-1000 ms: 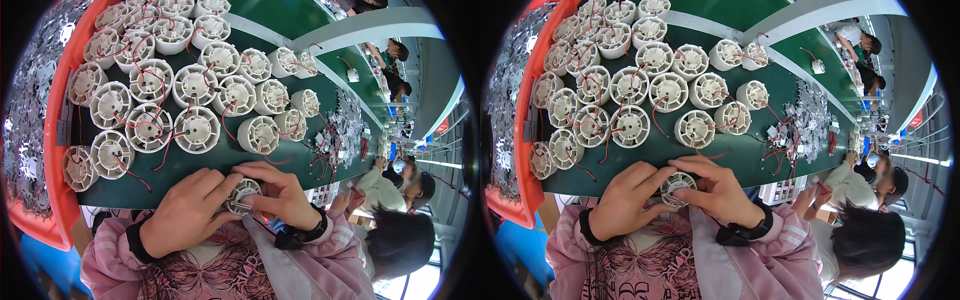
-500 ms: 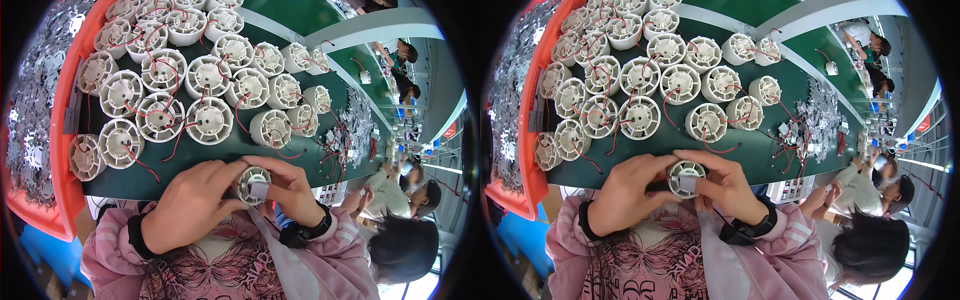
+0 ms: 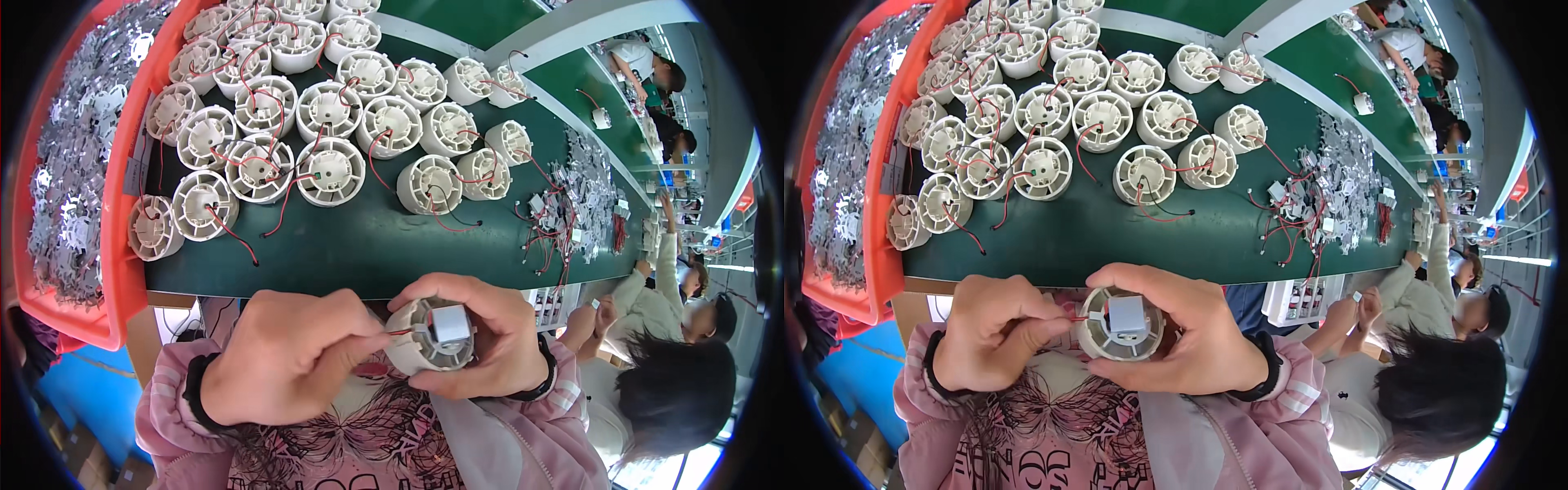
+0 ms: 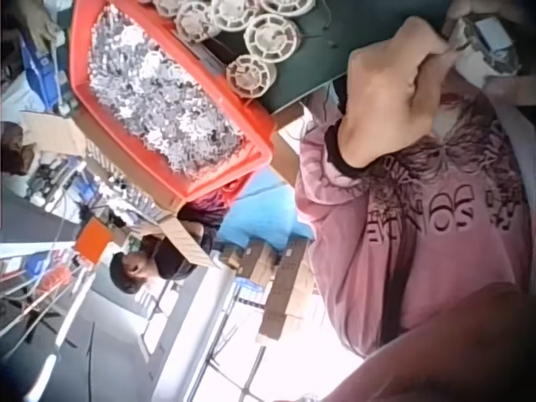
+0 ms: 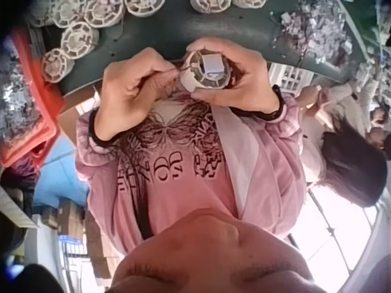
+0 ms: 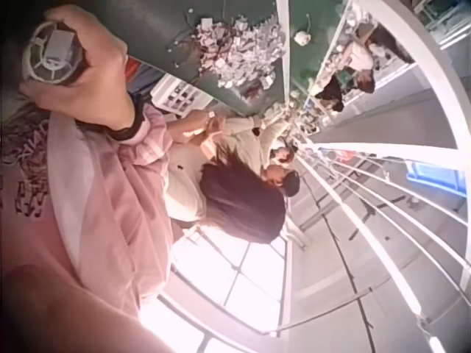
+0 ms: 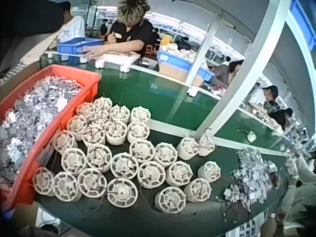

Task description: The person assembles components by hand, inserting square electronic modules with wires into circular plastic housings and placing the assembled units onto the conveyor table.

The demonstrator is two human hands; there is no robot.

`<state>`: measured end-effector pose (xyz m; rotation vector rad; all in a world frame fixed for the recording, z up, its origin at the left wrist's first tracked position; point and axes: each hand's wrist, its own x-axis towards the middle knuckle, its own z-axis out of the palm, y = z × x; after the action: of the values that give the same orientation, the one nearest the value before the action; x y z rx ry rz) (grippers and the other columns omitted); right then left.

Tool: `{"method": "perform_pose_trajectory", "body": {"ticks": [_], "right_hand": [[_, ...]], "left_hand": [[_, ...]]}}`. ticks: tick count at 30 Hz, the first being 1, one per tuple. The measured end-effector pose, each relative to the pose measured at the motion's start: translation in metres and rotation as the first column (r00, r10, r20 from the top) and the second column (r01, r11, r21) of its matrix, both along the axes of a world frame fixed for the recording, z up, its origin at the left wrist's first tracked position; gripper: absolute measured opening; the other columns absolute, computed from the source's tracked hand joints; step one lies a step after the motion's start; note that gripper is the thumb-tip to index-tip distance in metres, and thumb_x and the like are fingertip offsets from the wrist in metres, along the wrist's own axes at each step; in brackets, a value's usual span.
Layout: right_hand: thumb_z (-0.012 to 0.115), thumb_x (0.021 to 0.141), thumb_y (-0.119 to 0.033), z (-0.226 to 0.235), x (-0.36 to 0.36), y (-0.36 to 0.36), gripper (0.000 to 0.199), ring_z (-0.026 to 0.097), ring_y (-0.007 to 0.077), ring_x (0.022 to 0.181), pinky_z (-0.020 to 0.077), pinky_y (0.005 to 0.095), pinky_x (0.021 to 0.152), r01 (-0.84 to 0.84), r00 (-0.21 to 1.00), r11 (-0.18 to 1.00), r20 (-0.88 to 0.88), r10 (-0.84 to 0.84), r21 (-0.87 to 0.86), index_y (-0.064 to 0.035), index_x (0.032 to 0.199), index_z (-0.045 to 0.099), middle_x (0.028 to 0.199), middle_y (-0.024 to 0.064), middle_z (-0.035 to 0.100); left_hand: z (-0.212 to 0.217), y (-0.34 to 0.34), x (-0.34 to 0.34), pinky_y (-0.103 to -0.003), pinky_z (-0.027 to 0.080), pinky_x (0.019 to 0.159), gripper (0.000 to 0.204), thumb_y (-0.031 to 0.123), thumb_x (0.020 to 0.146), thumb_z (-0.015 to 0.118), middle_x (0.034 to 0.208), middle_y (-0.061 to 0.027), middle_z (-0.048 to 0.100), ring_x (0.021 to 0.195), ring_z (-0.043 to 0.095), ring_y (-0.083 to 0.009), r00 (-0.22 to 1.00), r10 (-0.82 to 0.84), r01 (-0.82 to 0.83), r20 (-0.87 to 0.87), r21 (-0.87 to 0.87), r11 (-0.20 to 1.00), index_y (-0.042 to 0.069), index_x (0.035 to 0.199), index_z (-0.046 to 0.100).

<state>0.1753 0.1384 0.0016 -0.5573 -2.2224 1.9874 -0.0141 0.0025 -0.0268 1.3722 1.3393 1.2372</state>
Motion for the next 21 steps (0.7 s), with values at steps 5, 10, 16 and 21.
{"method": "perform_pose_trajectory", "body": {"ticks": [5, 10, 16, 21], "right_hand": [[0.084, 0.062, -0.005, 0.022, -0.005, 0.008, 0.066, 0.062, 0.0226, 0.100, 0.0473, 0.0339, 0.088, -0.045, 0.998, 0.970, 0.050, 0.034, 0.239, 0.0019, 0.119, 0.053, 0.113, 0.0168, 0.062], [0.082, 0.064, -0.006, 0.076, -0.013, 0.047, 0.064, 0.063, 0.0243, 0.094, 0.0491, 0.0356, 0.086, -0.034, 0.990, 0.833, -0.097, 0.105, 0.552, 0.0011, 0.120, 0.051, 0.117, 0.0156, 0.059], [0.076, 0.072, -0.015, 0.087, -0.102, 0.140, 0.063, 0.063, 0.0171, 0.083, 0.0534, 0.0294, 0.061, 0.272, 0.962, 0.807, -0.136, -0.236, 0.525, -0.0023, 0.124, 0.044, 0.113, 0.0124, 0.057], [0.076, 0.073, -0.025, 0.034, -0.167, 0.246, 0.050, 0.061, 0.0160, 0.055, 0.0483, 0.0314, 0.046, 0.033, 0.939, 0.522, 0.152, -0.308, 0.852, 0.0036, 0.107, 0.053, 0.075, 0.0127, 0.065]], "left_hand": [[0.004, 0.017, -0.002, -0.035, 0.043, 0.051, 0.015, 0.003, 0.082, 0.064, 0.071, -0.0115, 0.057, 0.059, 0.058, -0.0247, 0.956, 0.214, -0.157, -0.198, 0.268, 0.950, 0.000, 0.095, 0.058], [-0.005, 0.018, 0.013, -0.035, 0.045, 0.054, 0.020, 0.007, 0.083, 0.064, 0.074, -0.0132, 0.058, 0.062, 0.058, -0.0273, 0.967, 0.255, -0.242, 0.004, 0.328, 0.913, 0.000, 0.101, 0.057], [-0.049, 0.030, 0.005, -0.031, 0.046, 0.053, 0.011, 0.008, 0.085, 0.062, 0.073, -0.0117, 0.063, 0.057, 0.060, -0.0233, 0.949, 0.111, -0.054, -0.296, 0.196, 0.979, 0.000, 0.092, 0.065], [-0.052, 0.035, 0.000, -0.032, 0.047, 0.052, 0.007, 0.007, 0.084, 0.063, 0.069, -0.0111, 0.064, 0.057, 0.062, -0.0231, 0.982, 0.085, -0.060, -0.169, 0.149, 0.987, 0.000, 0.084, 0.066]]}}
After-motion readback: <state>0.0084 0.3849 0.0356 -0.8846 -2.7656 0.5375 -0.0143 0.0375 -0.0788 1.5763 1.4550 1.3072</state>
